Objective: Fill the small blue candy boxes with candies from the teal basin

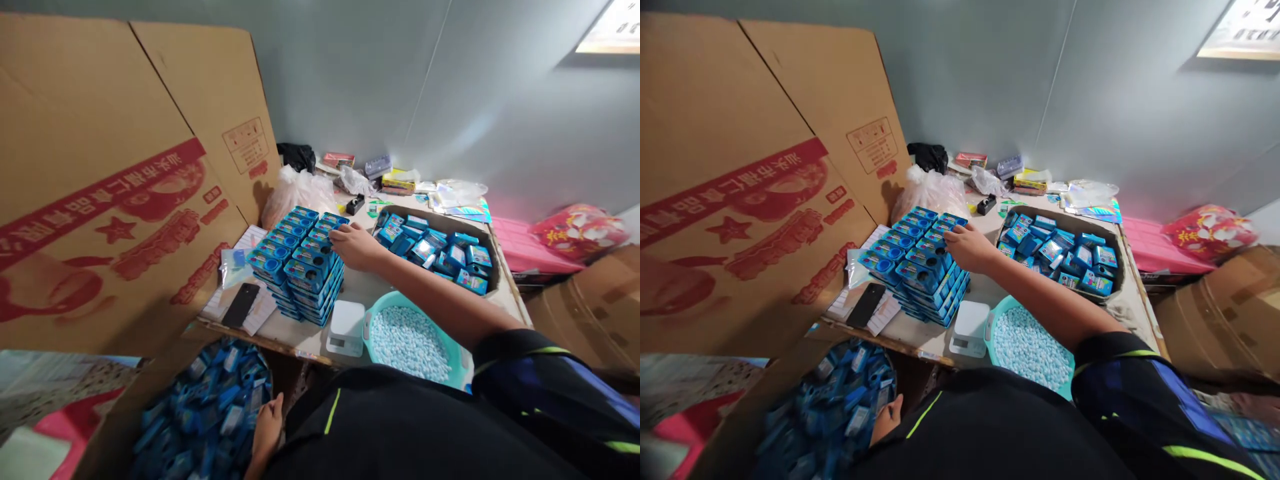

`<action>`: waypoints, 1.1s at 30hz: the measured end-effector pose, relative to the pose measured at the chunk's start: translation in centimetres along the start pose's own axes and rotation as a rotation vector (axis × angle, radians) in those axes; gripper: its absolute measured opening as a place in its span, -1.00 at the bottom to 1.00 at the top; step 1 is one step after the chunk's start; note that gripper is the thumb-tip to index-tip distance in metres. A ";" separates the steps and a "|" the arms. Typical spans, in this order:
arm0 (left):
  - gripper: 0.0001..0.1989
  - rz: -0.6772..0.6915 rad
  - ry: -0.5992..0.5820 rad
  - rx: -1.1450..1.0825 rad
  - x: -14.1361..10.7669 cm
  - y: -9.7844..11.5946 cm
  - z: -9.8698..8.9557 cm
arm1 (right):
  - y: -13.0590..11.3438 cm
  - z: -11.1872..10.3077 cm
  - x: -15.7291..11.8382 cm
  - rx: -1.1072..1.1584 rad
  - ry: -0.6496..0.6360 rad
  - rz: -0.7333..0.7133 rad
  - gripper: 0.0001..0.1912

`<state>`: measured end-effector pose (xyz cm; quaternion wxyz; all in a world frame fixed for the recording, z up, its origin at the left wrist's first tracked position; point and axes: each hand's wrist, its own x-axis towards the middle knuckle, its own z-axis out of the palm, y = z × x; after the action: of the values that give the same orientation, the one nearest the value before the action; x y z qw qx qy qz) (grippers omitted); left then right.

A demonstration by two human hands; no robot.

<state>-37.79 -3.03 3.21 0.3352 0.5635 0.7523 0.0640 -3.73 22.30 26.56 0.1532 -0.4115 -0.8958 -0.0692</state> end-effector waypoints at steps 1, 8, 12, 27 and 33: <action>-0.67 -0.005 0.042 -0.002 0.0 0.2 -0.2 | 0.0 -0.1 0.1 -0.001 -0.005 -0.013 -0.71; -0.55 0.213 0.402 -0.008 3.5 11.2 -10.1 | -0.1 -0.6 -0.1 0.028 -0.010 -0.013 -0.72; -0.52 0.822 0.509 0.063 8.1 27.1 -17.0 | -0.4 -0.9 0.0 -0.024 -0.020 0.019 -0.69; -0.16 0.722 0.165 0.233 19.1 34.5 -16.9 | -0.6 -0.7 0.4 0.055 -0.090 0.069 -0.71; -0.16 0.754 0.170 0.253 20.8 33.9 -15.6 | 0.1 -0.2 1.2 0.155 -0.122 0.042 -0.66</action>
<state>-22.42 31.94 22.24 0.1528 0.8293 0.5201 0.1359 -4.33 23.19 27.10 0.1309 -0.4205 -0.8973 0.0286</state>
